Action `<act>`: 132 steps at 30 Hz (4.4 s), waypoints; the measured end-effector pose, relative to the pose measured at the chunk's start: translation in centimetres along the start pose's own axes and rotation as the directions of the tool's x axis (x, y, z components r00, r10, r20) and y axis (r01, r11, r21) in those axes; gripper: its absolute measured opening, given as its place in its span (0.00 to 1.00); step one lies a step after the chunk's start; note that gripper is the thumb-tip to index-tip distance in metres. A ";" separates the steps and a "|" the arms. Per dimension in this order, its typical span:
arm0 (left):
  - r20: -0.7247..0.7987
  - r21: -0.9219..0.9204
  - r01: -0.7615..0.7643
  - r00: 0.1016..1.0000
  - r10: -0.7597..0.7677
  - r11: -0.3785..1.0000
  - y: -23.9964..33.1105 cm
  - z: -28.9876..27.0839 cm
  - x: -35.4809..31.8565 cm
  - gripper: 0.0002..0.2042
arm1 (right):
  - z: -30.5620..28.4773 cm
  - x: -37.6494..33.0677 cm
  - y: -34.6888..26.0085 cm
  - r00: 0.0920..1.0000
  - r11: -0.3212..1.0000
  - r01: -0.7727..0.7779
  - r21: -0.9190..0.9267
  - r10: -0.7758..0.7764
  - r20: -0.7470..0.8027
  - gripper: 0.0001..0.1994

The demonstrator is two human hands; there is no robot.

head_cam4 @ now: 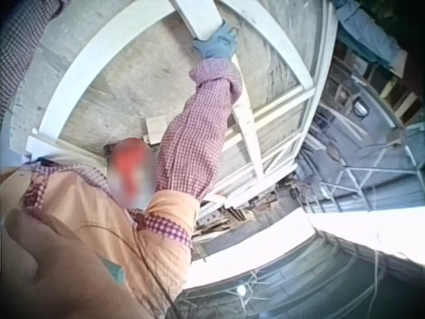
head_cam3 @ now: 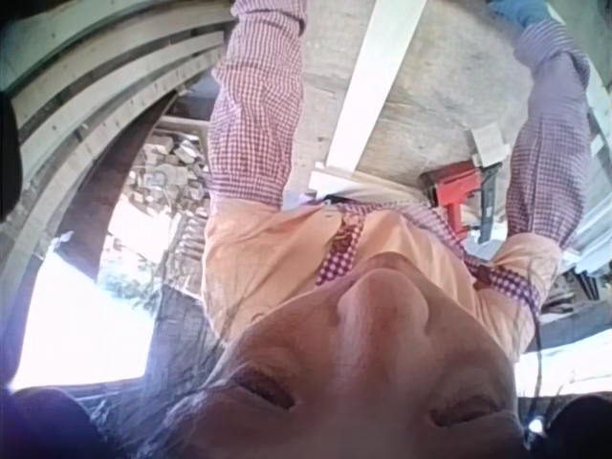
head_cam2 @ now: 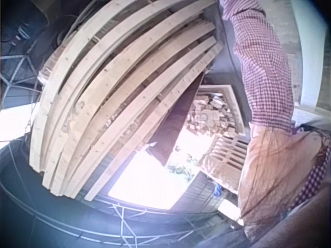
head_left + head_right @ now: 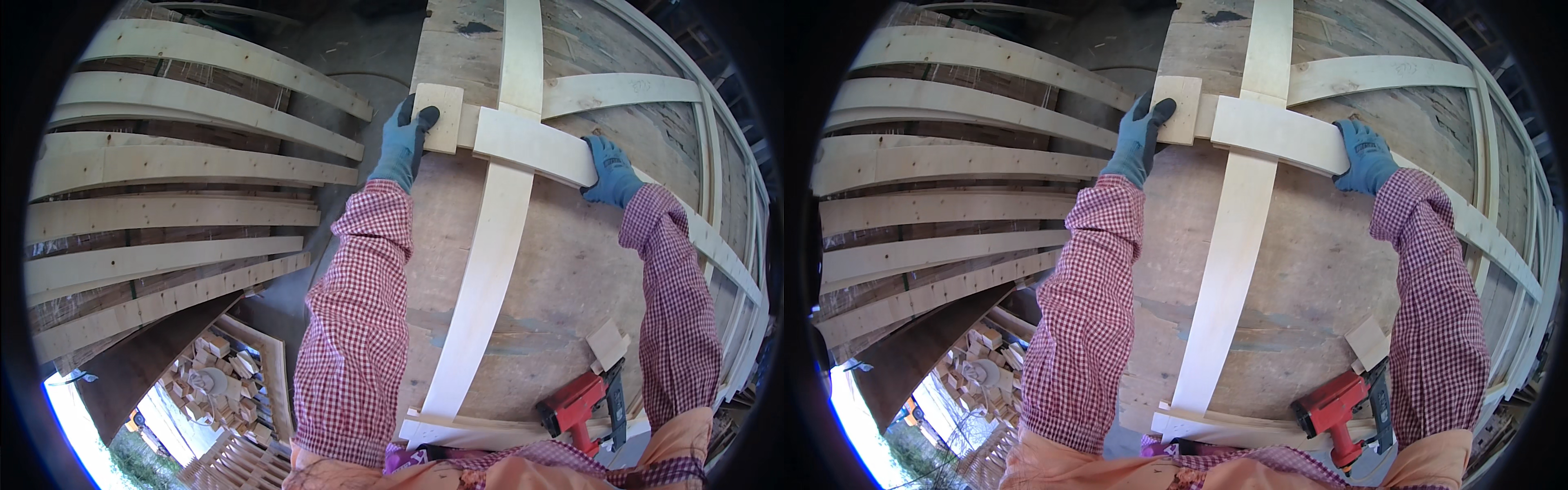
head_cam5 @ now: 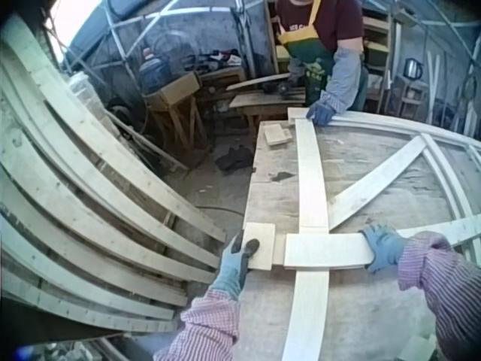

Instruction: The person assembles a wooden frame by placing small wooden blocks at intersections and securing them with a red nail gun. The person repeatedly positions blocks and fastens them to the frame structure.

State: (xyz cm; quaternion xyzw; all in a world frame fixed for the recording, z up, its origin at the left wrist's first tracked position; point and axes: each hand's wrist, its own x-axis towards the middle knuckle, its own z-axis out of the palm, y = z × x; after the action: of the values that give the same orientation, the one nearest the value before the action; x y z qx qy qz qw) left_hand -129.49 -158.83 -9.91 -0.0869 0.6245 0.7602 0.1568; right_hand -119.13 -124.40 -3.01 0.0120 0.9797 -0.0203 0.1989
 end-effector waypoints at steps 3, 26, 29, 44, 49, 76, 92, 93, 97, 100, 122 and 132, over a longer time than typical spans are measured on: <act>0.006 0.072 -0.058 0.998 0.058 0.996 -0.4 -0.1 0.4 0.25 | -0.1 0.0 -0.2 1.000 1.000 0.001 -0.003 -0.001 0.003 0.45; 0.051 0.746 -0.069 0.998 0.046 0.662 2.1 1.9 -1.0 0.45 | -0.8 -0.5 -0.9 0.998 1.000 -0.023 0.011 0.022 0.055 0.45; 0.106 0.821 -0.058 0.993 -0.051 0.569 3.5 3.2 -1.1 0.53 | -1.0 -0.5 -0.7 0.997 0.999 -0.036 0.004 0.035 0.072 0.45; -0.021 0.805 0.064 0.997 -0.080 0.590 2.3 4.2 -1.0 0.60 | -0.7 -0.7 -0.7 1.000 1.000 0.004 0.005 -0.004 0.006 0.45; -0.020 0.806 0.089 0.992 -0.125 0.584 2.3 4.1 -0.8 0.60 | -0.6 -0.7 -0.8 0.999 1.000 -0.007 0.002 0.007 0.034 0.45; -0.002 0.830 0.068 0.993 -0.118 0.554 2.4 3.7 -0.7 0.55 | -0.5 0.2 -0.9 0.997 0.998 0.013 -0.060 -0.008 0.082 0.46; 0.023 0.650 0.094 0.989 -0.143 0.754 0.5 2.9 1.5 0.45 | -1.3 0.1 -1.4 0.990 0.994 -0.047 -0.095 0.059 0.129 0.47; 0.003 0.628 0.143 0.982 -0.187 0.765 0.7 3.0 1.7 0.43 | -1.4 0.1 -1.5 0.990 0.995 -0.046 -0.094 0.058 0.130 0.47; -0.001 0.689 0.069 0.996 -0.094 0.722 0.0 2.8 2.0 0.43 | -1.5 0.1 -1.6 0.989 0.993 -0.055 -0.104 0.069 0.134 0.47; 0.002 0.745 0.059 0.996 -0.091 0.665 0.8 3.3 1.2 0.44 | -1.0 0.2 -1.2 0.990 0.994 -0.048 -0.100 0.061 0.127 0.47; -0.048 0.890 0.076 0.996 -0.074 0.450 3.4 5.3 -2.2 0.59 | -1.2 0.2 -2.0 0.981 0.983 -0.071 -0.167 0.100 0.169 0.48; -0.038 0.824 0.074 0.996 -0.076 0.561 2.5 4.7 -2.7 0.61 | -1.7 0.0 -2.6 0.982 0.983 -0.098 -0.155 0.121 0.143 0.44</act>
State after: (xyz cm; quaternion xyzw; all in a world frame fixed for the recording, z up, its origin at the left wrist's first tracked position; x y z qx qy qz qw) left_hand -127.49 -154.98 -5.74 -0.0294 0.9024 0.3739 0.2120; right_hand -119.93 -126.92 -1.32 0.0496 0.9584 0.0621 0.2743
